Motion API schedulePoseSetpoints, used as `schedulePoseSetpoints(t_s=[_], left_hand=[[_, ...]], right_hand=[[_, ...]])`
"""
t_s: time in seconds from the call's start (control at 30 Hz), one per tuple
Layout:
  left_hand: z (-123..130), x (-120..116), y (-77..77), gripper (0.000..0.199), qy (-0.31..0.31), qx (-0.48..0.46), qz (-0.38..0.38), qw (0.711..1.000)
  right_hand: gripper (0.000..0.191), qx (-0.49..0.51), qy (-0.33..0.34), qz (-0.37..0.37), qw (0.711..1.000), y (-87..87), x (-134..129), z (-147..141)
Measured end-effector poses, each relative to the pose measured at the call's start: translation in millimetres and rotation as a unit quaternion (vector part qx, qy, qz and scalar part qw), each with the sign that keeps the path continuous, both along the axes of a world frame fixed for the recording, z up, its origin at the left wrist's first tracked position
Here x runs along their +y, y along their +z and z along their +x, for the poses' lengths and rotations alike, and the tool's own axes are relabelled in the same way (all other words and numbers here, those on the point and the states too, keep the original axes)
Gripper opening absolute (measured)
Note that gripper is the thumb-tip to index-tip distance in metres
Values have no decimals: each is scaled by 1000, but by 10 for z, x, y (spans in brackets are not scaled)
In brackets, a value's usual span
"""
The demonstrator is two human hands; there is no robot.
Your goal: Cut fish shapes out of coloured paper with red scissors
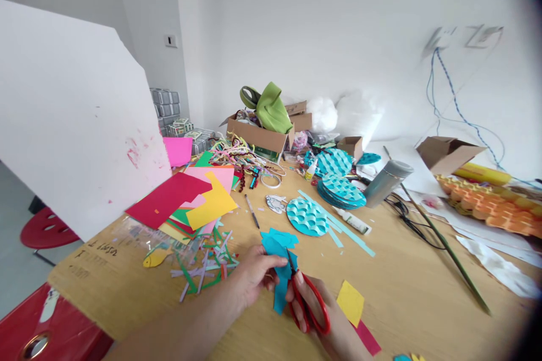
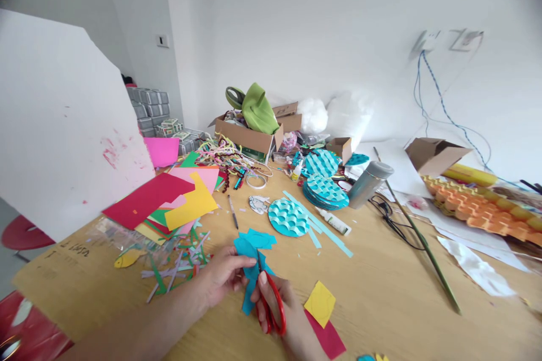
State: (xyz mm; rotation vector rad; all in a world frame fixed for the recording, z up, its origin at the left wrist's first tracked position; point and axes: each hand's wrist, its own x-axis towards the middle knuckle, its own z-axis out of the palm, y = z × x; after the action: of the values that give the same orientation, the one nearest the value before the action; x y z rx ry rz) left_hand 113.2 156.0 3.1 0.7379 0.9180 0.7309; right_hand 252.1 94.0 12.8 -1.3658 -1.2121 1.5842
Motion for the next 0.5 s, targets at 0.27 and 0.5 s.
schedulePoseSetpoints(t_s=[0.27,0.5], left_hand=[[-1,-11,35,25,2,5,25,1000],[-16,7,39,24,1,7,10,1000]], right_hand=[[59,0,6,-3,1000,-10,-7,-3],[56,41,-2,-2,999,-35,-2,-10]])
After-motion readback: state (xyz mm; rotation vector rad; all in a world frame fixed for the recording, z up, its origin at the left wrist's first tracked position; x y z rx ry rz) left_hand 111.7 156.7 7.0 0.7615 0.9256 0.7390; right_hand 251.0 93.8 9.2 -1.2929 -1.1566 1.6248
